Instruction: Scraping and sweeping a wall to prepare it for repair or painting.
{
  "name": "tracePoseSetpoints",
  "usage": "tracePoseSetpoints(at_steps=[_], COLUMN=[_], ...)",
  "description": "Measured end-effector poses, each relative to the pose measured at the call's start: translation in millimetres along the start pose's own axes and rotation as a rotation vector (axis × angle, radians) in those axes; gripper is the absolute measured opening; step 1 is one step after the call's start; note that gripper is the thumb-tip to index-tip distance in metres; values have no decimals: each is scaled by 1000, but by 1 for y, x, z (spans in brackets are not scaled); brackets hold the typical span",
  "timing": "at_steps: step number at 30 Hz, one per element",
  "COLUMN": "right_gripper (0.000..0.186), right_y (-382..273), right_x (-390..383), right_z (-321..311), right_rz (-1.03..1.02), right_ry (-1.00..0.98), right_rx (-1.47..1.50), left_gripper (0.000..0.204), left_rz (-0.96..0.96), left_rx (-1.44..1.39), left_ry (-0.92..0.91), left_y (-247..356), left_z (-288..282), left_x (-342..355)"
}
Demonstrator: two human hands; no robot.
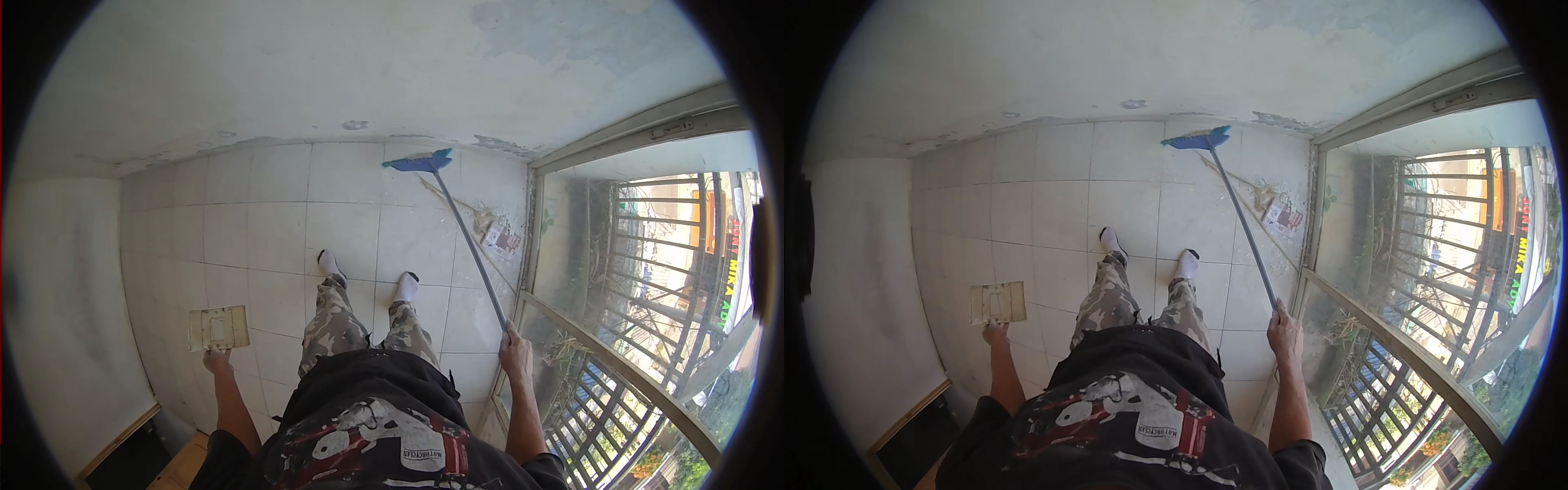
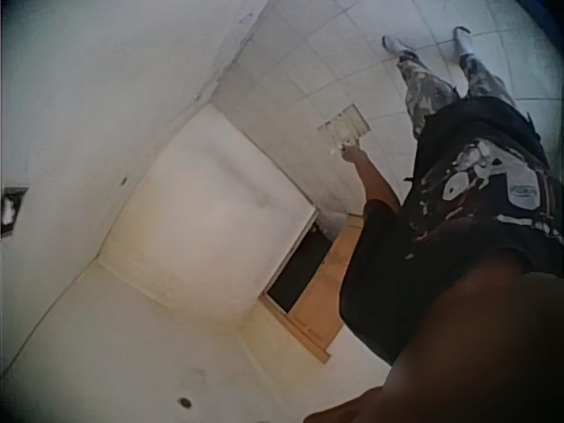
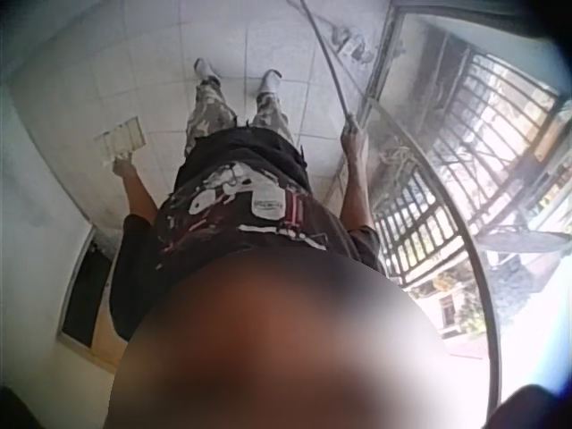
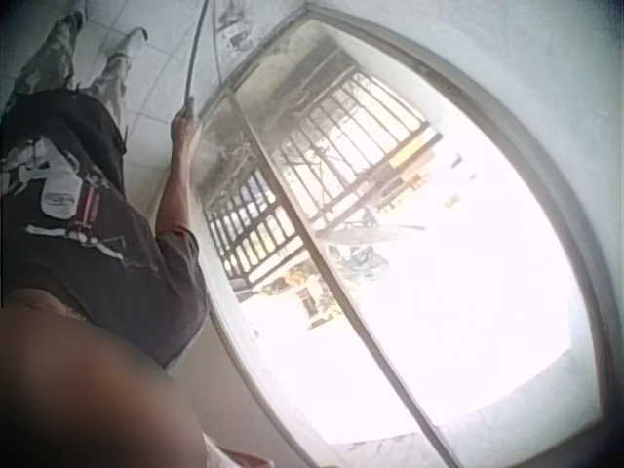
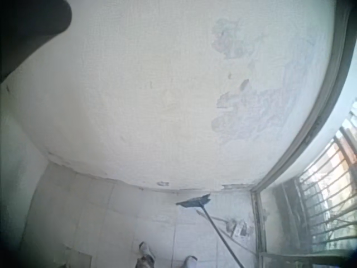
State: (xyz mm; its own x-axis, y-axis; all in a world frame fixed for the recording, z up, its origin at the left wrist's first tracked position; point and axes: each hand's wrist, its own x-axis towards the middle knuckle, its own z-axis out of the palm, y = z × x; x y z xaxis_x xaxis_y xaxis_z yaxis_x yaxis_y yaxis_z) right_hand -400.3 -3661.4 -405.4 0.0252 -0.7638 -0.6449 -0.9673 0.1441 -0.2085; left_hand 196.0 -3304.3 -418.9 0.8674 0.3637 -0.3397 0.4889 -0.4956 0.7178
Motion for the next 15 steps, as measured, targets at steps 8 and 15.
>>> tracePoseSetpoints(at_steps=[8,15], right_gripper=[36,35], right_y=[-98,47], right_x=[154,137], right_z=[81,44], right_rz=[-110,55], right_ry=[-174,-161], right_rx=[-99,-230], left_gripper=[26,29], left_rz=[11,15], left_rx=[-31,-67], left_ry=[52,45], left_y=[8,-1], left_z=[6,-4], left_x=[-27,-18])
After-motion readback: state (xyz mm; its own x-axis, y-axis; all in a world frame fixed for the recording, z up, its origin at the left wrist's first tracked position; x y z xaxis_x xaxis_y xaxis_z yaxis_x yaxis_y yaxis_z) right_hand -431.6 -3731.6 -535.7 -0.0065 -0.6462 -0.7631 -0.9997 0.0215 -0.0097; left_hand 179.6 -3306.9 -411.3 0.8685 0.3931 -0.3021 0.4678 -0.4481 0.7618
